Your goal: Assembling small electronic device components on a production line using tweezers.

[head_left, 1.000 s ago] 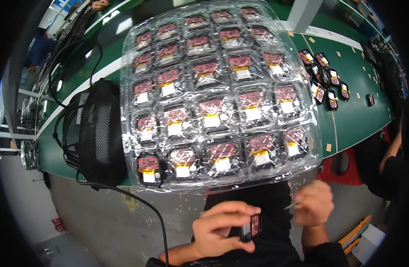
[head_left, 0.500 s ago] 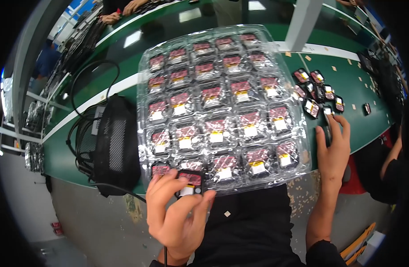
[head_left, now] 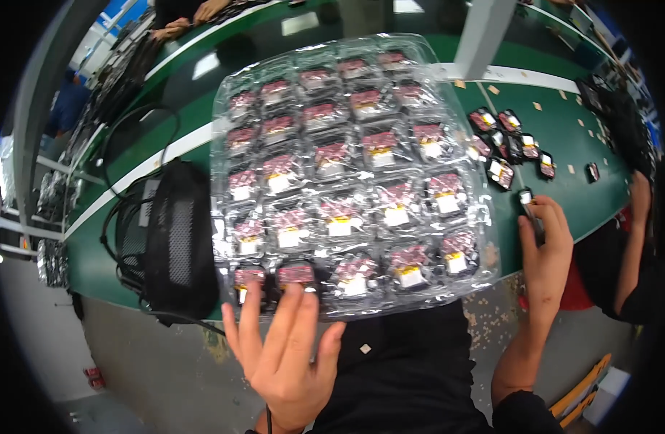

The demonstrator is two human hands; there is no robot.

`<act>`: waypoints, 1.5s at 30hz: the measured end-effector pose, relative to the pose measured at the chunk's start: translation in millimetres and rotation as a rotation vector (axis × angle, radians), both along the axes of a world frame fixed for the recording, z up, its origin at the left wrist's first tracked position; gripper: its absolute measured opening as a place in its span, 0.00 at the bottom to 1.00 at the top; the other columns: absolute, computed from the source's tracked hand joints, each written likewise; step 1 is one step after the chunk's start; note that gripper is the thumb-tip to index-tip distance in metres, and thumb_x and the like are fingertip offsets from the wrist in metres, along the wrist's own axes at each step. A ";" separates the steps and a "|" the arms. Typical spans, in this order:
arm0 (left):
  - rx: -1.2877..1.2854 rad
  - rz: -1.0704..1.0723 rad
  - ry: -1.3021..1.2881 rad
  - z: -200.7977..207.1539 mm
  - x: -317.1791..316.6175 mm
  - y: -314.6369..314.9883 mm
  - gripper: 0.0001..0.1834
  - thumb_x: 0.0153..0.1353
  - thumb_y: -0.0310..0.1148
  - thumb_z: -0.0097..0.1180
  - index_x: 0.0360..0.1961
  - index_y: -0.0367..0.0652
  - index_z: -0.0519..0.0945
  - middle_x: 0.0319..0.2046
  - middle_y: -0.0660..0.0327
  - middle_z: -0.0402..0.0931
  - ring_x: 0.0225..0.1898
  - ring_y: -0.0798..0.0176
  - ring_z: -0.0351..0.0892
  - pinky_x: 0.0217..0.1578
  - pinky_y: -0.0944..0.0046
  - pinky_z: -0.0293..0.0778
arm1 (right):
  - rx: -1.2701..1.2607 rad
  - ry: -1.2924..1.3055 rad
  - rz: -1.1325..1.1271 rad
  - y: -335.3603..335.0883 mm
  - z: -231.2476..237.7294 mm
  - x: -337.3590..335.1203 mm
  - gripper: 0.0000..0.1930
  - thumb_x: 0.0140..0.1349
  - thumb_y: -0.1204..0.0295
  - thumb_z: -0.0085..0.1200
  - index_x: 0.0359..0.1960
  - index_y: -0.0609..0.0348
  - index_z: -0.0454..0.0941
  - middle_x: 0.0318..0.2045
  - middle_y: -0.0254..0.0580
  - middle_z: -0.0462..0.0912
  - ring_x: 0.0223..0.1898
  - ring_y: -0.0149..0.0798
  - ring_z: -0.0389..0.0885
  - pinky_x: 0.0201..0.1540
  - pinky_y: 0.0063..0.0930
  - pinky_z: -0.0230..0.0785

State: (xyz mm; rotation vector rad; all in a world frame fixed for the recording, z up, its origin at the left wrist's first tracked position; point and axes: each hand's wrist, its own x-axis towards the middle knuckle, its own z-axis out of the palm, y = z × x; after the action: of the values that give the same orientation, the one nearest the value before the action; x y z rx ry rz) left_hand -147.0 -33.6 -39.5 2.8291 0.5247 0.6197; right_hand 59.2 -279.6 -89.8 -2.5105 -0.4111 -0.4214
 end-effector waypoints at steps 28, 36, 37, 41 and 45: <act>-1.652 -0.450 -0.484 -88.7 -8.1 -56.6 0.33 0.59 0.34 0.74 0.59 0.23 0.75 0.59 0.40 0.70 0.62 0.48 0.73 0.62 0.50 0.74 | 0.664 0.527 0.986 30.9 -9.1 -90.3 0.19 0.53 0.69 0.76 0.39 0.60 0.77 0.52 0.54 0.83 0.33 0.39 0.87 0.30 0.24 0.82; -1.879 -0.393 -0.555 -94.6 -14.5 -58.6 0.34 0.59 0.32 0.73 0.62 0.26 0.72 0.60 0.42 0.70 0.62 0.40 0.76 0.63 0.44 0.73 | 0.294 0.238 0.793 27.5 -11.4 -98.2 0.21 0.51 0.76 0.74 0.48 0.62 0.83 0.39 0.41 0.79 0.28 0.31 0.81 0.25 0.25 0.74; -1.864 -0.393 -0.548 -95.1 -15.2 -58.1 0.33 0.59 0.31 0.72 0.62 0.26 0.72 0.61 0.42 0.70 0.63 0.40 0.75 0.64 0.43 0.73 | 0.294 0.242 0.795 28.4 -12.3 -98.2 0.21 0.51 0.76 0.74 0.48 0.62 0.83 0.39 0.41 0.79 0.28 0.31 0.81 0.25 0.25 0.74; -1.929 -0.400 -0.535 -92.1 -13.8 -59.2 0.33 0.59 0.27 0.72 0.62 0.25 0.71 0.61 0.42 0.70 0.63 0.40 0.75 0.65 0.44 0.72 | 0.263 0.064 0.772 30.4 -17.1 -101.5 0.18 0.48 0.78 0.73 0.43 0.61 0.85 0.34 0.37 0.81 0.23 0.32 0.79 0.23 0.24 0.72; -1.876 -0.191 -0.442 -84.5 -12.7 -62.9 0.35 0.56 0.41 0.76 0.57 0.30 0.75 0.55 0.44 0.73 0.56 0.41 0.81 0.61 0.44 0.76 | 0.204 -0.015 0.771 30.7 -19.7 -103.8 0.16 0.49 0.79 0.72 0.42 0.62 0.85 0.33 0.39 0.84 0.21 0.32 0.79 0.21 0.24 0.71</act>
State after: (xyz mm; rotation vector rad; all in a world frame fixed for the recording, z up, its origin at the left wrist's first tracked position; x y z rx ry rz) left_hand -159.8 -96.5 -124.0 0.9160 0.3584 0.3117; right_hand -44.5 -248.9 -109.5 -1.9560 -1.2072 -0.1573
